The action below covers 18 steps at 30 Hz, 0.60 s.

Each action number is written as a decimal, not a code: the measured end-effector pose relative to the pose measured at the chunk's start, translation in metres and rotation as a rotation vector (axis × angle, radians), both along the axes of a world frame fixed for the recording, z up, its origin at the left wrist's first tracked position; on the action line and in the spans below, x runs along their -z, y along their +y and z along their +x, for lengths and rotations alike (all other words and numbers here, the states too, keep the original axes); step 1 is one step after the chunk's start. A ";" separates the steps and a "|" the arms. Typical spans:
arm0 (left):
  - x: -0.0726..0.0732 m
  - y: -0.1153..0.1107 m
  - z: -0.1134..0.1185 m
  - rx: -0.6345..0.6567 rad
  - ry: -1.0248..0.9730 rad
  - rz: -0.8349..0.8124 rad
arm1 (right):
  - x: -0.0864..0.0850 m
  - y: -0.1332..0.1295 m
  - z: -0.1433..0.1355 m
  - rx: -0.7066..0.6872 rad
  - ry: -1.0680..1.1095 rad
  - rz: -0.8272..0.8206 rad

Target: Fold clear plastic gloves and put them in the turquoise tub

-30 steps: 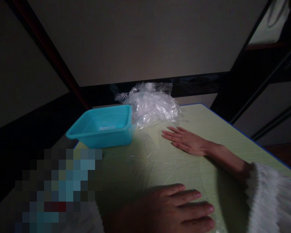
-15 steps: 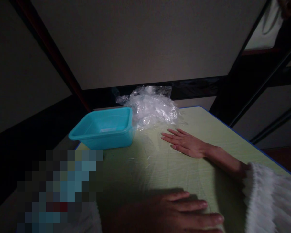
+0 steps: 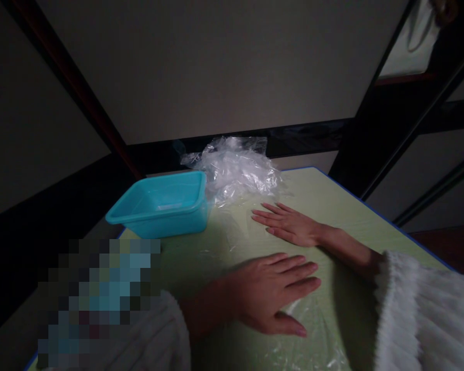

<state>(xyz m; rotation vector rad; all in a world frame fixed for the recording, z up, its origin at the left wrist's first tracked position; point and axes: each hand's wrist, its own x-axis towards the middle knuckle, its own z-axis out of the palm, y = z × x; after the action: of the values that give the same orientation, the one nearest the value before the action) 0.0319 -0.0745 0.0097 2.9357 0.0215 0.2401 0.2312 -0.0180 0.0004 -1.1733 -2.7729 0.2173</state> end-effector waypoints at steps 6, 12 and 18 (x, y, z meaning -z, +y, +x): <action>-0.004 -0.020 -0.004 0.077 -0.025 0.049 | -0.003 -0.001 -0.001 0.006 -0.012 -0.022; -0.003 -0.033 -0.008 0.152 0.000 0.209 | -0.004 0.000 -0.001 0.013 -0.016 -0.036; 0.008 -0.041 -0.006 0.175 -0.074 0.328 | -0.003 0.000 0.000 0.010 -0.014 -0.038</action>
<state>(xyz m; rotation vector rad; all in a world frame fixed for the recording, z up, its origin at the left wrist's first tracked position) 0.0262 -0.1156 0.0015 3.2239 -0.3132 0.3547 0.2310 -0.0180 0.0034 -1.2020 -2.7862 0.2636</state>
